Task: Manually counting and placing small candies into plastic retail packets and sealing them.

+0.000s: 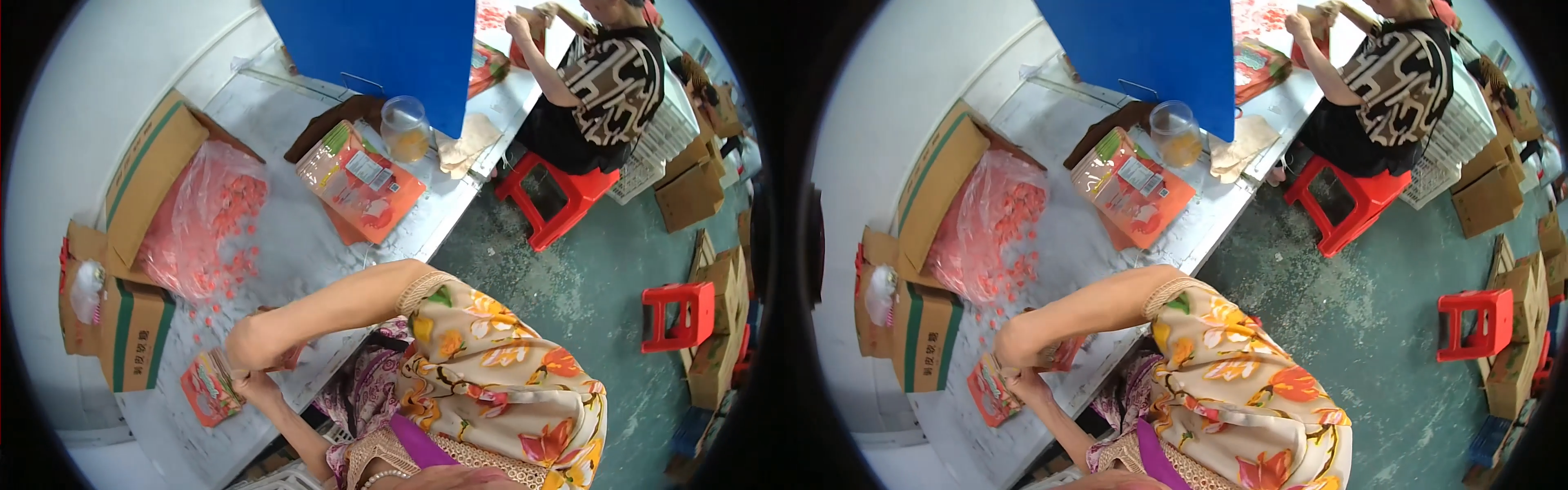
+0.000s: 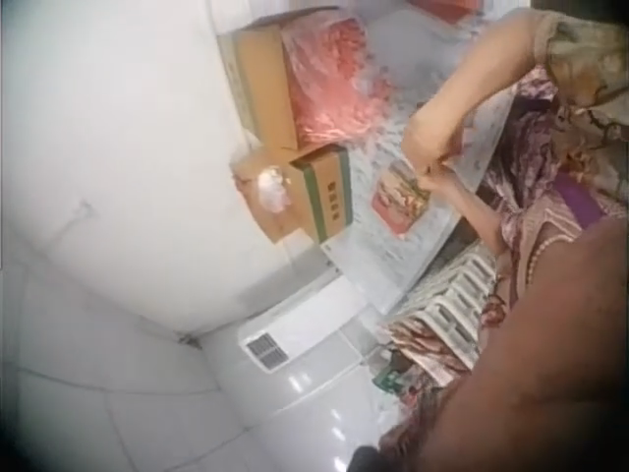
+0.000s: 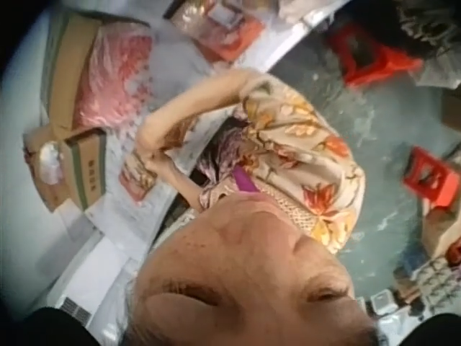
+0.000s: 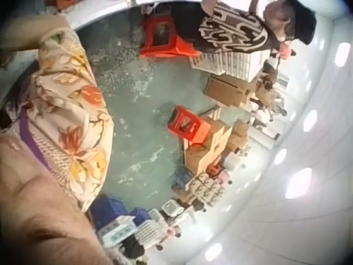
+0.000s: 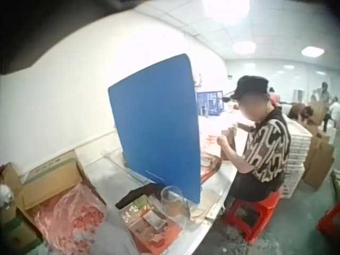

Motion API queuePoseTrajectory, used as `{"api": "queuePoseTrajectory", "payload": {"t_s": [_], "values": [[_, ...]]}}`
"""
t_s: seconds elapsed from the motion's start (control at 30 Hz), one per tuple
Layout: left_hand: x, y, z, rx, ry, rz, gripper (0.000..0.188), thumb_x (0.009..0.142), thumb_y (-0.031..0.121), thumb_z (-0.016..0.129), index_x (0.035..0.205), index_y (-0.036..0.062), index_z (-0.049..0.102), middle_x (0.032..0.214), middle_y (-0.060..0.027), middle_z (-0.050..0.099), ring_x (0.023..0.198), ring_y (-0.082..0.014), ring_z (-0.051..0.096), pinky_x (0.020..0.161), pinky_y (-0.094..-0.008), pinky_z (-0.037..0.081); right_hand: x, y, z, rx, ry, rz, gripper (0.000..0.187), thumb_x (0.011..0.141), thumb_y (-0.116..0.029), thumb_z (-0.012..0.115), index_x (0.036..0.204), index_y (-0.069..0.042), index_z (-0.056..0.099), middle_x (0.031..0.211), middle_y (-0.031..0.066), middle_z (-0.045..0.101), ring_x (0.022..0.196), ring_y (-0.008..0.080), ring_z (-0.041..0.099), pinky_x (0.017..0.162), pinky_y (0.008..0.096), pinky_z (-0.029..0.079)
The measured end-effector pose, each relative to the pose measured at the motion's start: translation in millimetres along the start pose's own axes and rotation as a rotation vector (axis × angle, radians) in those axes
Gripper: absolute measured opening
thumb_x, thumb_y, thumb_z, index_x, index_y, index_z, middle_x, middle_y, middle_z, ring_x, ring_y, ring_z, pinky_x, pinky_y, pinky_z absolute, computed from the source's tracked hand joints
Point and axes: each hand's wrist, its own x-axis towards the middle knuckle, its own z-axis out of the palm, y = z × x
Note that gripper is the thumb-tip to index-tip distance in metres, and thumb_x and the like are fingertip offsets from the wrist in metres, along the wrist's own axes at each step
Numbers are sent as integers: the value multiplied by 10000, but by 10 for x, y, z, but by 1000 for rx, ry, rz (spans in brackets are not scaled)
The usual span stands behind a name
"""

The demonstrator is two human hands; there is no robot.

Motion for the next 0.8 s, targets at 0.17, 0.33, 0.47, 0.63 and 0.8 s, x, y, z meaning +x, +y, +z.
{"api": "queuePoseTrajectory", "payload": {"t_s": [0.17,0.33,0.47,0.63,0.8], "values": [[-75,351,310,-229,-9,-228,38,839,-54,634,872,-39,644,825,-68,663,735,-142,622,636,-281,520,241,479,272,371,-781,109,365,609,-201,808,943,-81,721,988,130,710,873,304,667,756,439,533],[-36,487,479,-155,21,-186,72,831,-38,660,903,-36,663,848,-69,679,725,-146,642,641,-294,532,10,489,261,264,-526,55,421,594,-195,815,975,-56,700,1010,141,695,900,291,654,764,425,526],[-57,647,507,-168,65,-167,101,837,-29,674,938,-39,667,869,-69,683,738,-141,638,683,-284,526,-282,153,-251,184,-368,268,458,589,-176,805,1006,-40,670,1013,146,683,959,288,639,783,425,510],[-89,394,412,-182,-37,-90,152,841,-16,686,991,-30,668,924,-71,685,793,-134,621,723,-289,508,-170,358,282,421,-387,-34,321,560,-161,808,852,-68,713,969,173,691,930,314,668,726,442,533],[48,693,360,-137,-41,-117,202,875,15,666,1071,-22,637,1033,-63,666,906,-152,619,780,-295,499,-190,99,57,106,170,141,257,572,-234,801,751,-75,707,983,141,679,976,283,636,797,442,501]]}}
